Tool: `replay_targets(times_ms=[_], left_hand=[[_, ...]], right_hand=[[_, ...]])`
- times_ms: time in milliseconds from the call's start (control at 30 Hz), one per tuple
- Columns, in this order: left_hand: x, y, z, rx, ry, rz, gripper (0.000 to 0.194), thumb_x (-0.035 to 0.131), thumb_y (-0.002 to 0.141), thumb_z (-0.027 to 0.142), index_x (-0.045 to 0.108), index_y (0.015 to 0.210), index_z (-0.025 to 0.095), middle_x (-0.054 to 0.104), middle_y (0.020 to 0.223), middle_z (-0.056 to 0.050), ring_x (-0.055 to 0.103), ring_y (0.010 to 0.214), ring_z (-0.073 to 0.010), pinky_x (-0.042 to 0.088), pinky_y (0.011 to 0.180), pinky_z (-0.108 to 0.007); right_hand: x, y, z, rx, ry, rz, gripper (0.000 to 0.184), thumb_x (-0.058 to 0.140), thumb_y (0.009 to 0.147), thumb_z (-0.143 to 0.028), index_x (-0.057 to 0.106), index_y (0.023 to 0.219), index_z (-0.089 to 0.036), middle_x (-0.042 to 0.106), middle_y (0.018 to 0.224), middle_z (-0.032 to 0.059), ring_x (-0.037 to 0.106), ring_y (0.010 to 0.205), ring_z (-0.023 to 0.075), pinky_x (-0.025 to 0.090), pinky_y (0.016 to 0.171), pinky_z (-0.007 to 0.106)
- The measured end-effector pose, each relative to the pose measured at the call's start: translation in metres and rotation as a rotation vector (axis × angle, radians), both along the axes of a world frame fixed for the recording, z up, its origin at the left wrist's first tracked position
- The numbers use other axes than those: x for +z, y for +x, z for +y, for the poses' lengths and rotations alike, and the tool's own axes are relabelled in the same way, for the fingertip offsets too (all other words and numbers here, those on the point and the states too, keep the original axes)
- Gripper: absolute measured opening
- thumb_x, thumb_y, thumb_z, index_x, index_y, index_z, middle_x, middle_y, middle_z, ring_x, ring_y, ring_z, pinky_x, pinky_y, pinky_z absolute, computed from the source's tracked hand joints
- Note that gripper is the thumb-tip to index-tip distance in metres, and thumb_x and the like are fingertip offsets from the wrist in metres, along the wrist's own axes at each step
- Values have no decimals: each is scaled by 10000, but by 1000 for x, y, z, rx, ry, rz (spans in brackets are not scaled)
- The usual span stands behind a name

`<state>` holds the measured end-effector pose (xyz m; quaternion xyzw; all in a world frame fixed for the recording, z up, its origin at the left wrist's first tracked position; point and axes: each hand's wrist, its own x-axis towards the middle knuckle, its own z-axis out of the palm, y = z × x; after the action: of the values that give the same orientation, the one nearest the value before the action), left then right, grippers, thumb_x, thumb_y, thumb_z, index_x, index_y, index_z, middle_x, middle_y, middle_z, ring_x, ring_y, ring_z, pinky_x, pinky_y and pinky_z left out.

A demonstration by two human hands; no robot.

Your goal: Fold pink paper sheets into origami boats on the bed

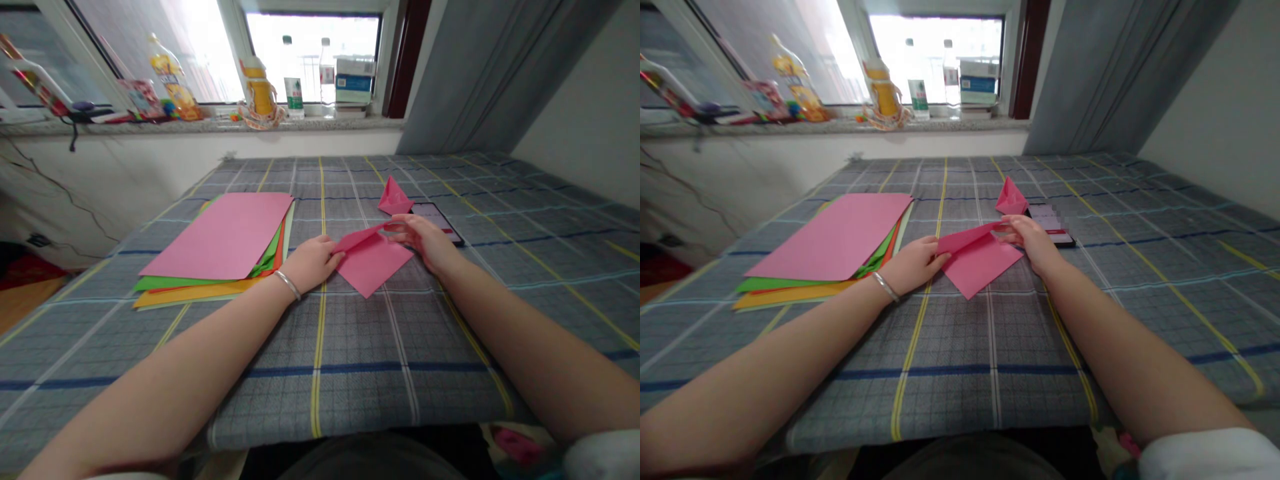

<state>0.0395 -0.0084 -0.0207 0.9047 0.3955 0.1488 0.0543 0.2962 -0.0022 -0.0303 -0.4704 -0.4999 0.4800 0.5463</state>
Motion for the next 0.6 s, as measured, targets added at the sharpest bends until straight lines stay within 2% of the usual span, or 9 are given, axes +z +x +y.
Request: replay_targets(times_ms=[100, 167, 233, 267, 367, 500, 600], left_hand=[[1, 0, 1, 125, -5, 18, 300, 433, 920, 325, 679, 882, 157, 645, 857, -75, 611, 803, -190, 464, 751, -296], [0, 0, 2, 206, -29, 47, 300, 465, 895, 348, 677, 808, 154, 651, 794, -75, 616, 752, -197, 453, 698, -291], [-1, -1, 3, 274, -52, 59, 320, 483, 878, 380, 682, 778, 151, 657, 754, -82, 623, 731, -209, 444, 673, -293], [-1, -1, 4, 293, -64, 56, 321, 491, 869, 390, 687, 781, 152, 664, 751, -85, 628, 733, -214, 441, 668, -292], [-2, -3, 7, 294, -117, 36, 293, 517, 842, 389, 698, 822, 160, 691, 786, -81, 639, 746, -215, 434, 654, -282], [-2, -5, 9, 272, -201, 0, 264, 545, 810, 362, 704, 892, 168, 713, 858, -67, 645, 761, -203, 430, 639, -264], [-2, -5, 11, 268, -235, -32, 263, 552, 800, 345, 708, 914, 167, 719, 872, -62, 646, 770, -195, 440, 653, -255]], right_hand=[[-2, 1, 1, -46, 76, -123, 234, 612, 757, -337, 463, 911, -242, 706, 958, 44, 670, 699, 172, 514, 768, 374], [-2, 2, 0, -21, 183, -332, 226, 612, 751, -288, 446, 899, -243, 694, 1000, 55, 667, 757, 173, 510, 786, 380], [0, 3, -5, 130, 303, -659, 170, 583, 755, -220, 516, 912, -227, 679, 1049, 73, 650, 909, 192, 482, 873, 394], [2, 2, -9, 228, 353, -826, 207, 563, 754, -187, 562, 958, -221, 673, 1070, 72, 631, 980, 205, 458, 924, 403], [8, -3, -18, 407, 448, -1118, 475, 534, 693, -101, 597, 1153, -202, 635, 1200, 91, 570, 1126, 247, 415, 1000, 421], [10, -9, -26, 546, 541, -1260, 658, 523, 678, -86, 513, 1331, -171, 528, 1378, 101, 420, 1317, 265, 316, 1103, 447], [11, -11, -31, 644, 519, -1321, 770, 542, 661, -92, 424, 1418, -171, 411, 1485, 76, 262, 1413, 272, 241, 1149, 458]])
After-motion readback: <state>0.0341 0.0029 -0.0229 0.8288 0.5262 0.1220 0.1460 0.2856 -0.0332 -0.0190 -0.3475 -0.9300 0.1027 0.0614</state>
